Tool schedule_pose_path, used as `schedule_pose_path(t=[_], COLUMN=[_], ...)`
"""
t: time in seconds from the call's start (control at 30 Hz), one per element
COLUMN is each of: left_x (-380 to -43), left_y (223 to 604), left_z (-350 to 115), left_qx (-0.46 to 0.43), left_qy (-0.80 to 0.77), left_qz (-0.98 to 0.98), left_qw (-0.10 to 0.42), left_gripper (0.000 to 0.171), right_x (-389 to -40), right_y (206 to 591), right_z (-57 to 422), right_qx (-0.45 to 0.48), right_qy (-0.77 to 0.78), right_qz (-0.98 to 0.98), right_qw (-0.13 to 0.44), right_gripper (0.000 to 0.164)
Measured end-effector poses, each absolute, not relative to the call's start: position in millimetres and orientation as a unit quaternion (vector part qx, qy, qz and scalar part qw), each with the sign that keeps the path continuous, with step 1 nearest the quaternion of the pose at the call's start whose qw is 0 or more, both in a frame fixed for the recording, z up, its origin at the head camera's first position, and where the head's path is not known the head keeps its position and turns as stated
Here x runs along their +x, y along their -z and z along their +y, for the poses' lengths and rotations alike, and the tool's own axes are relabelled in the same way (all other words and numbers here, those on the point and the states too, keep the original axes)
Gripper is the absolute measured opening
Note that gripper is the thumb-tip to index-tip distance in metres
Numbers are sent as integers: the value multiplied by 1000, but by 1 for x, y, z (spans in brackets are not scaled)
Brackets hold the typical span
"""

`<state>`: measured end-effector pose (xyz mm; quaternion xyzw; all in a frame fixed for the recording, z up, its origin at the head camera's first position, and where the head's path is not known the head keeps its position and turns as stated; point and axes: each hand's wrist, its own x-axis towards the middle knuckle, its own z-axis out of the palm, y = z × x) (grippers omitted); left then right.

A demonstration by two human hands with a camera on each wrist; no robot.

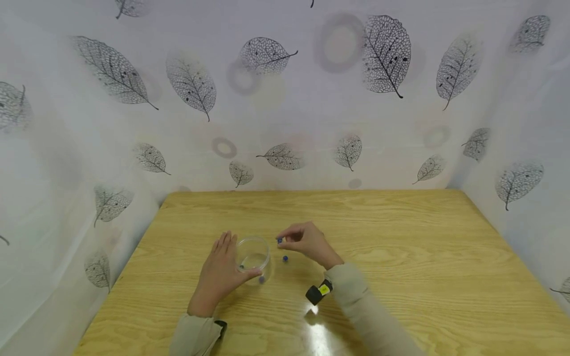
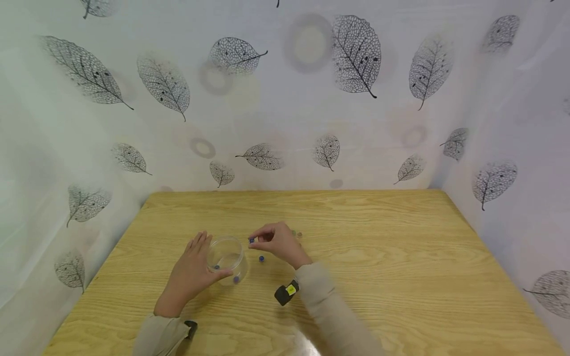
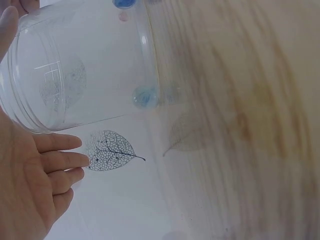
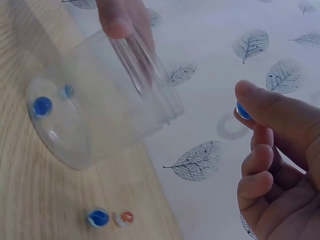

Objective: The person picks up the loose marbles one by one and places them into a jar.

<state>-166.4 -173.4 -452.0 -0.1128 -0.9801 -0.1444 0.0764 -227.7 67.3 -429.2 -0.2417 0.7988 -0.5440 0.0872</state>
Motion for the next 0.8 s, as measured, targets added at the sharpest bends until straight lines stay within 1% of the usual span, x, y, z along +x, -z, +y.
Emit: schedule_pose_path(t=[0.27,0.4,0.8], left_x=[-166,-166,-161], left_y=[454,454,449], left_z=[-176,-176,-173], left_qx=[-119,-112,-108], left_qy=[135,139,116], left_qz=[-980,-981,-984], left_qw=[89,81,80], left_gripper=[118,120,118], right_x=[-224,-224,-221], right_y=[433,436,441], right_z=[54,50,36], right_qx=[-251,-261,-271], right_qy=[540,540,536], right_qz=[798,796,794], right_qw=[87,80,92], right_gripper=[22,21,21])
